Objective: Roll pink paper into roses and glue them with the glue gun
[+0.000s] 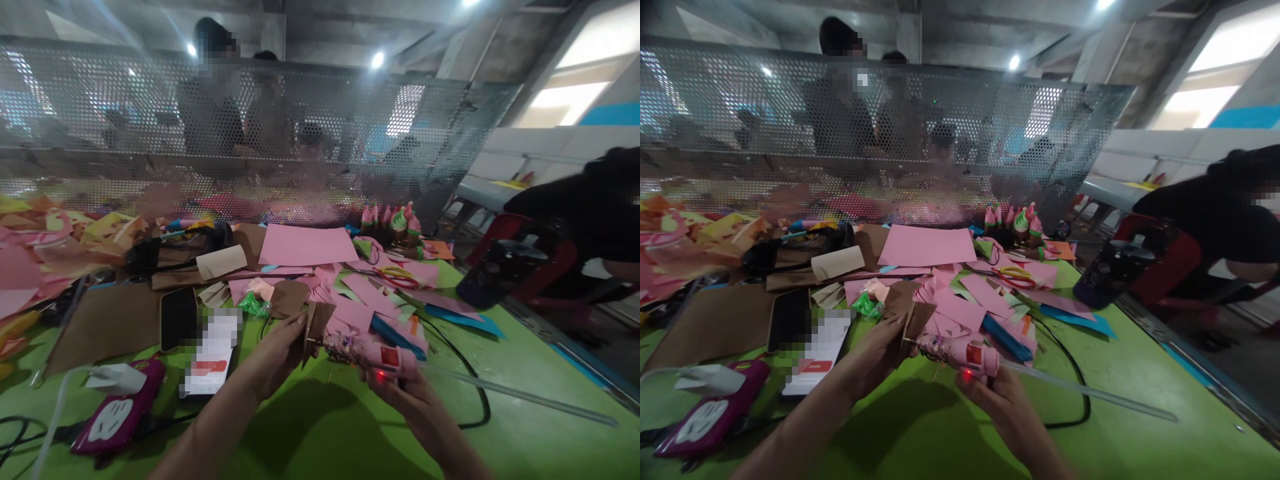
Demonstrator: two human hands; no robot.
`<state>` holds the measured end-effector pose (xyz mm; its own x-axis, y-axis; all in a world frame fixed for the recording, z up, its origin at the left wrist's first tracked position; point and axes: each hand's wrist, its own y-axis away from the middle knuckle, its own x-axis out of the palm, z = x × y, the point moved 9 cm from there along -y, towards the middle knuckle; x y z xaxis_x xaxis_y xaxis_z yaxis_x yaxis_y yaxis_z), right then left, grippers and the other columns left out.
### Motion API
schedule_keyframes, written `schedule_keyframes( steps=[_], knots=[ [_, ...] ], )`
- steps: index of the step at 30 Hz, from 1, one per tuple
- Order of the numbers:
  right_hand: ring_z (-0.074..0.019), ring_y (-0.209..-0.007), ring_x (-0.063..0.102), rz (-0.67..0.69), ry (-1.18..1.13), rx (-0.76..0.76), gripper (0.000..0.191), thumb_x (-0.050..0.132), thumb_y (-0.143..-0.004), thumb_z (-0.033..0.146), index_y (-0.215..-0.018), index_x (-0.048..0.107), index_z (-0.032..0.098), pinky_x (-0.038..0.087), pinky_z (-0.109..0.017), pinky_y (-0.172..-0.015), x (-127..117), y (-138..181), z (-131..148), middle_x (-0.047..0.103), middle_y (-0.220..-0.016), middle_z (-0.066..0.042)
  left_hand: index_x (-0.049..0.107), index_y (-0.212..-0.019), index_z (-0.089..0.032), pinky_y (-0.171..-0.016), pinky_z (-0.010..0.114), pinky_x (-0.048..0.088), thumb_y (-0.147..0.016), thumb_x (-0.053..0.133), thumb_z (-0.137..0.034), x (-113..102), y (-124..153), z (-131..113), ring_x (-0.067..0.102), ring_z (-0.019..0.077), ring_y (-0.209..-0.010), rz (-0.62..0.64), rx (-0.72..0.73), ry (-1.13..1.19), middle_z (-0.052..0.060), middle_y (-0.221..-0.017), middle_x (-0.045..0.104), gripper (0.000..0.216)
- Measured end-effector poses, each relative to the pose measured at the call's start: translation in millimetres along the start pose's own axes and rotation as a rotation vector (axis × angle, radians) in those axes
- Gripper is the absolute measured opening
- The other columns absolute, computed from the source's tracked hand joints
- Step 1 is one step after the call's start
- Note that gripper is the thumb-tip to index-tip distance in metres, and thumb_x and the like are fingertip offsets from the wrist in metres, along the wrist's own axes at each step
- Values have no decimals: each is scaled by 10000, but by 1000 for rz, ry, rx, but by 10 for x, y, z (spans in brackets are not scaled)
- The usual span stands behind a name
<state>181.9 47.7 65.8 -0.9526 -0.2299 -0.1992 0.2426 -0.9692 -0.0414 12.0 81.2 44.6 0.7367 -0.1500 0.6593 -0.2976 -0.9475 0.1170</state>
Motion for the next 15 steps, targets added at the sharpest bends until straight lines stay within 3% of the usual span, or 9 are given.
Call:
schedule_keyframes(
  steps=[5,15],
  knots=[
    [-237,-779,636,-3,-10,-17,457,693,-785,585,-1007,750,190,537,-312,-685,20,-16,-2,725,-885,-92,738,-894,-128,-580,211,427,-760,787,-423,20,16,-12,507,88,-603,10,7,1,10,-730,608,328],
    [-243,-841,643,17,8,-48,394,685,-816,542,-1000,745,199,535,-316,-751,21,4,-7,718,-903,-85,742,-945,-135,-622,219,425,-823,734,-379,31,-4,-23,535,115,-676,43,34,23,24,-761,620,272]
  ],
)
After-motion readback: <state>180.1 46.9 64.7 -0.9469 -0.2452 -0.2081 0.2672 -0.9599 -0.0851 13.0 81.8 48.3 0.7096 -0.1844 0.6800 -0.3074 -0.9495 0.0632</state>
